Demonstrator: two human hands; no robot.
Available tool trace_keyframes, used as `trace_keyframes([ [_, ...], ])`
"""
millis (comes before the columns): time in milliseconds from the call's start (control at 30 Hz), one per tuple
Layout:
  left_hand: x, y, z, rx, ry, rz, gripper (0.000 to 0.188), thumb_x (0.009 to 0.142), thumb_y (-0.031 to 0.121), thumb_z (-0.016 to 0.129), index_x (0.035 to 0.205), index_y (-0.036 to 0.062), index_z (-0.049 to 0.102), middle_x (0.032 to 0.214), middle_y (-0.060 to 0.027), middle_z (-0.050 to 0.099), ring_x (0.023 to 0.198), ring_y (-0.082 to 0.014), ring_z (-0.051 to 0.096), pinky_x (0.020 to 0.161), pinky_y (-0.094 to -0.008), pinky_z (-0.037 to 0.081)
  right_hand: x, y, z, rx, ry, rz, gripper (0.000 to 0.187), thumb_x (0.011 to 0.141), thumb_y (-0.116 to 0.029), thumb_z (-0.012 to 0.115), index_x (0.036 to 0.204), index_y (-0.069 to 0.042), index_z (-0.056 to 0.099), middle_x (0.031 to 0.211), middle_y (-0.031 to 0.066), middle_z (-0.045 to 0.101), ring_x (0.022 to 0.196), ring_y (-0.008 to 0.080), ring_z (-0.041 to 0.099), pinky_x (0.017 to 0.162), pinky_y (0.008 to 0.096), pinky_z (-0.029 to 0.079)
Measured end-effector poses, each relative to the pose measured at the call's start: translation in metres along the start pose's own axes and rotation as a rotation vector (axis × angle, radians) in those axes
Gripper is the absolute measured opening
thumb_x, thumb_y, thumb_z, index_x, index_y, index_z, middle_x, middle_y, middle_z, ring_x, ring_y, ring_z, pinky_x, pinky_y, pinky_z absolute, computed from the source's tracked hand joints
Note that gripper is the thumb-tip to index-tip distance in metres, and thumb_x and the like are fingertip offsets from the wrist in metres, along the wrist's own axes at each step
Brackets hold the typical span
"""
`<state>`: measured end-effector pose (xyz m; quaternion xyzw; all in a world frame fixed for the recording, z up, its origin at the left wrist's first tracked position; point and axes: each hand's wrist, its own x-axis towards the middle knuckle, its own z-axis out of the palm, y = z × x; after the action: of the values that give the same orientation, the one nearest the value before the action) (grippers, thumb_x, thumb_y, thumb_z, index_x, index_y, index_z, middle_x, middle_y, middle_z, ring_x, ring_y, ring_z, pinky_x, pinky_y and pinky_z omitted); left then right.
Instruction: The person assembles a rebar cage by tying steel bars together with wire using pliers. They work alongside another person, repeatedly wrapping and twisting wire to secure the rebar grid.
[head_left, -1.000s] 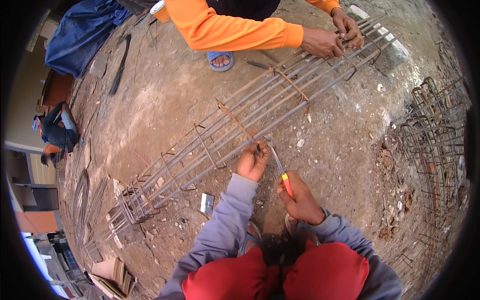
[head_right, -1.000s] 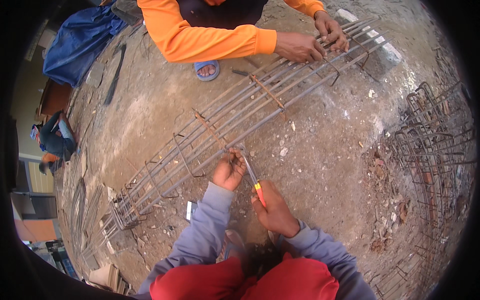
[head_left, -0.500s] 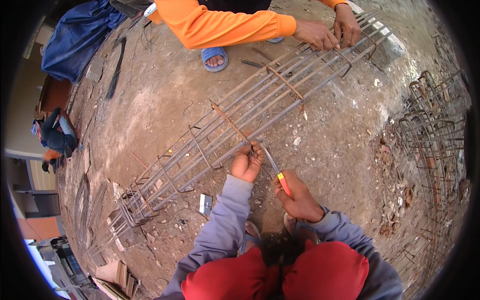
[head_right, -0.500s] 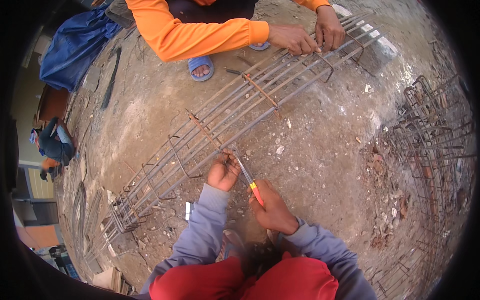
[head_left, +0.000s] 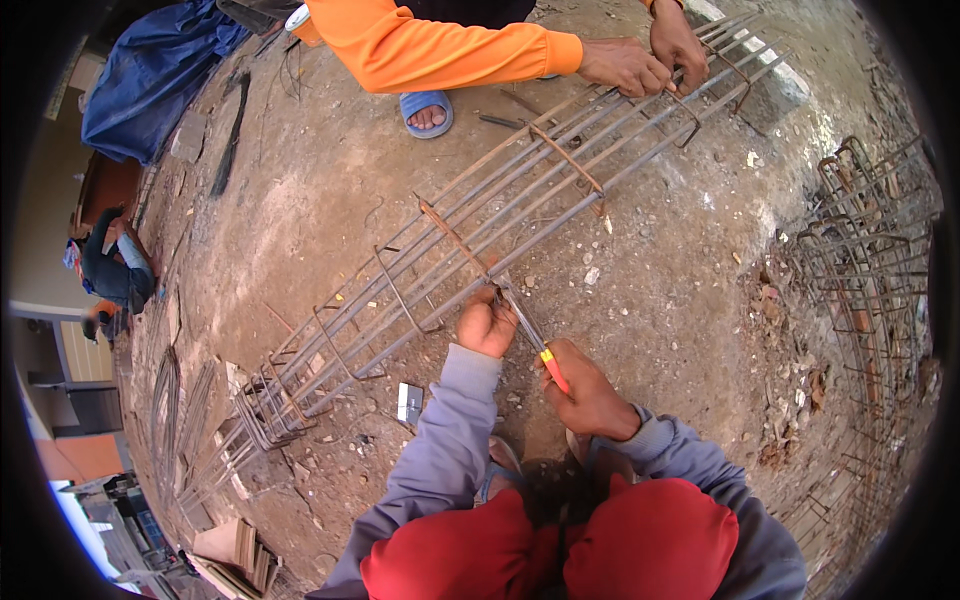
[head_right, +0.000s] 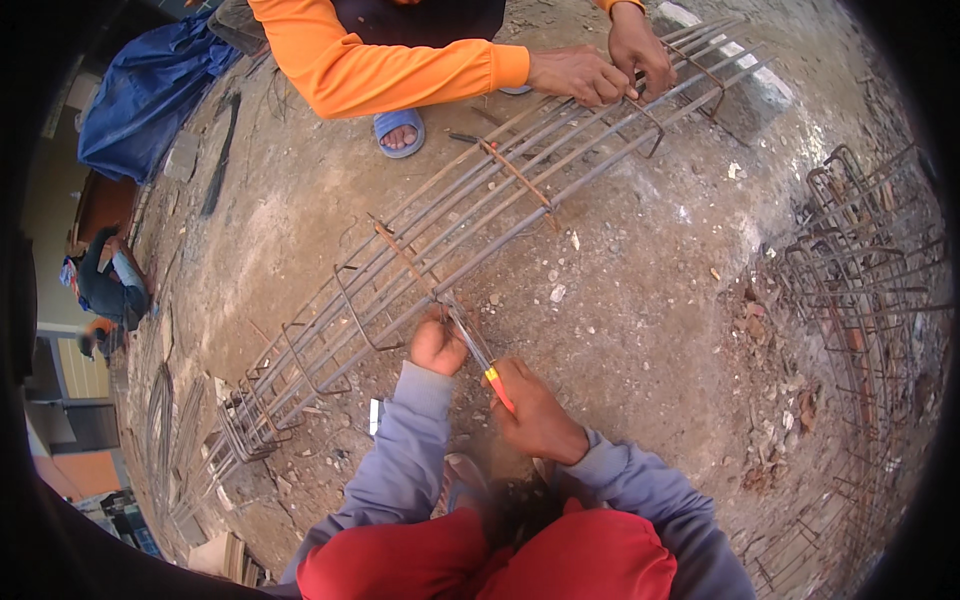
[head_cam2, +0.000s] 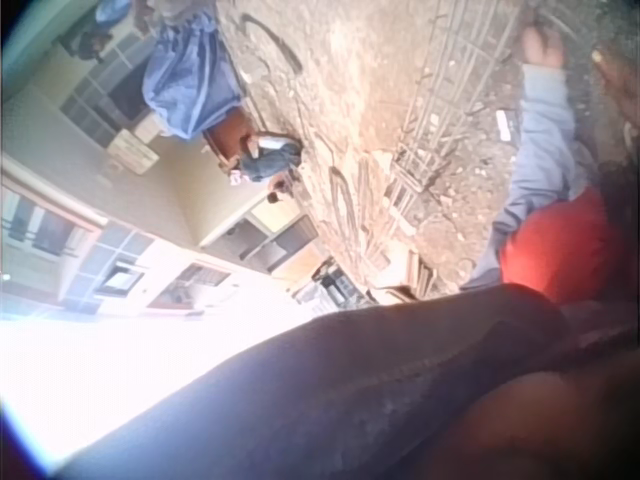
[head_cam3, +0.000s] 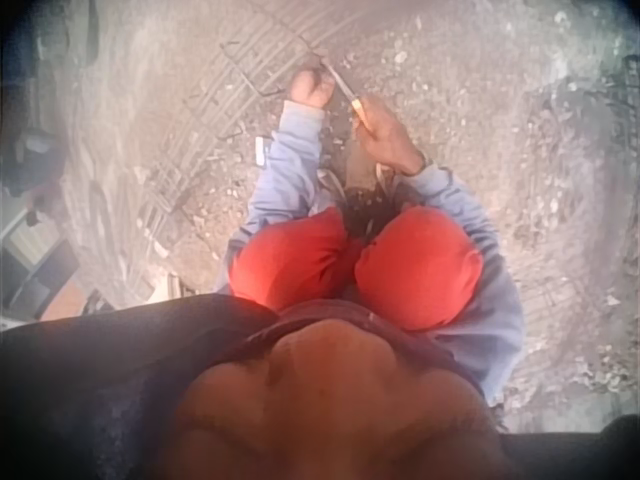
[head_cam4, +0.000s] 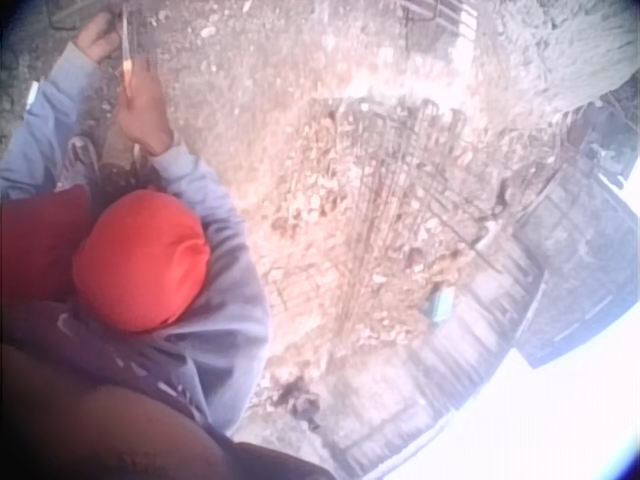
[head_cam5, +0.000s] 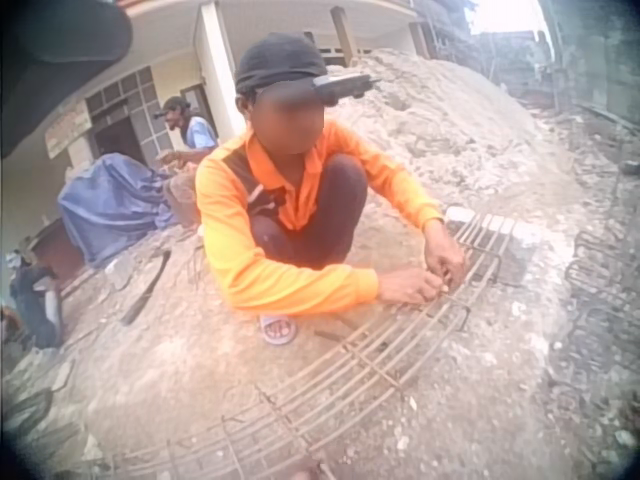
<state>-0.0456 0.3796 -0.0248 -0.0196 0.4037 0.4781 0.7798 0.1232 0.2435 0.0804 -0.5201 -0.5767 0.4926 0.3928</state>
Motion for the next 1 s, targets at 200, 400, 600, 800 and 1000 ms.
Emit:
trace_keyframes([
  [200, 0.002, 0.001, -0.006, -0.041, -0.035, -0.006, 0.026, 0.103, 0.002, 0.044, 0.123, 0.0014, 0.06, 0.096, -0.0078, 0.065, 0.086, -0.0195, 0.064, 0.078, -0.0346, 0.058, 0.0, 0.007, 0.008, -0.121, 0.111, -0.143, 0.027, 0.084, 0.004, 0.057, 0.111, -0.001, 0.056, 0.095, 0.0147, 0.055, 0.084, 0.0282, 0.062, 0.076, 0.0387, 0.05],
  [400, -0.004, 0.0, 0.002, 0.011, 0.029, 0.059, 0.02, 0.107, 0.011, 0.045, 0.119, 0.0028, 0.059, 0.1, -0.008, 0.065, 0.092, -0.0208, 0.065, 0.08, -0.035, 0.057, -0.003, 0.001, 0.008, 0.042, 0.084, 0.036, 0.028, 0.083, 0.003, 0.057, 0.111, -0.001, 0.056, 0.104, 0.0215, 0.055, 0.098, 0.0401, 0.059, 0.085, 0.0441, 0.048],
  [600, -0.079, -0.021, 0.045, 0.196, 0.119, 0.199, 0.025, 0.11, 0.028, 0.049, 0.117, 0.007, 0.06, 0.102, -0.0057, 0.065, 0.094, -0.0189, 0.065, 0.082, -0.0334, 0.056, -0.007, 0.011, -0.024, 0.021, 0.079, 0.061, 0.029, 0.086, -0.001, 0.064, 0.114, -0.004, 0.057, 0.107, 0.0189, 0.056, 0.103, 0.0377, 0.059, 0.088, 0.0416, 0.048],
  [800, -0.104, -0.042, 0.052, 0.328, 0.047, 0.452, 0.025, 0.106, 0.029, 0.061, 0.114, 0.0054, 0.062, 0.098, -0.0047, 0.066, 0.084, -0.0128, 0.064, 0.076, -0.0302, 0.055, 0.002, -0.002, -0.056, 0.005, -0.231, 0.175, 0.023, 0.093, -0.009, 0.065, 0.114, -0.005, 0.058, 0.101, 0.0155, 0.057, 0.095, 0.0325, 0.06, 0.085, 0.04, 0.048],
  [1000, -0.108, -0.038, 0.054, 0.311, 0.026, 0.4, 0.019, 0.105, 0.027, 0.063, 0.107, 0.0076, 0.063, 0.094, -0.0022, 0.066, 0.08, -0.0109, 0.062, 0.074, -0.0283, 0.053, 0.013, -0.006, -0.062, 0.156, -0.334, 0.269, 0.018, 0.097, -0.007, 0.063, 0.114, -0.006, 0.056, 0.097, 0.0058, 0.055, 0.093, 0.015, 0.053, 0.085, 0.0325, 0.046],
])
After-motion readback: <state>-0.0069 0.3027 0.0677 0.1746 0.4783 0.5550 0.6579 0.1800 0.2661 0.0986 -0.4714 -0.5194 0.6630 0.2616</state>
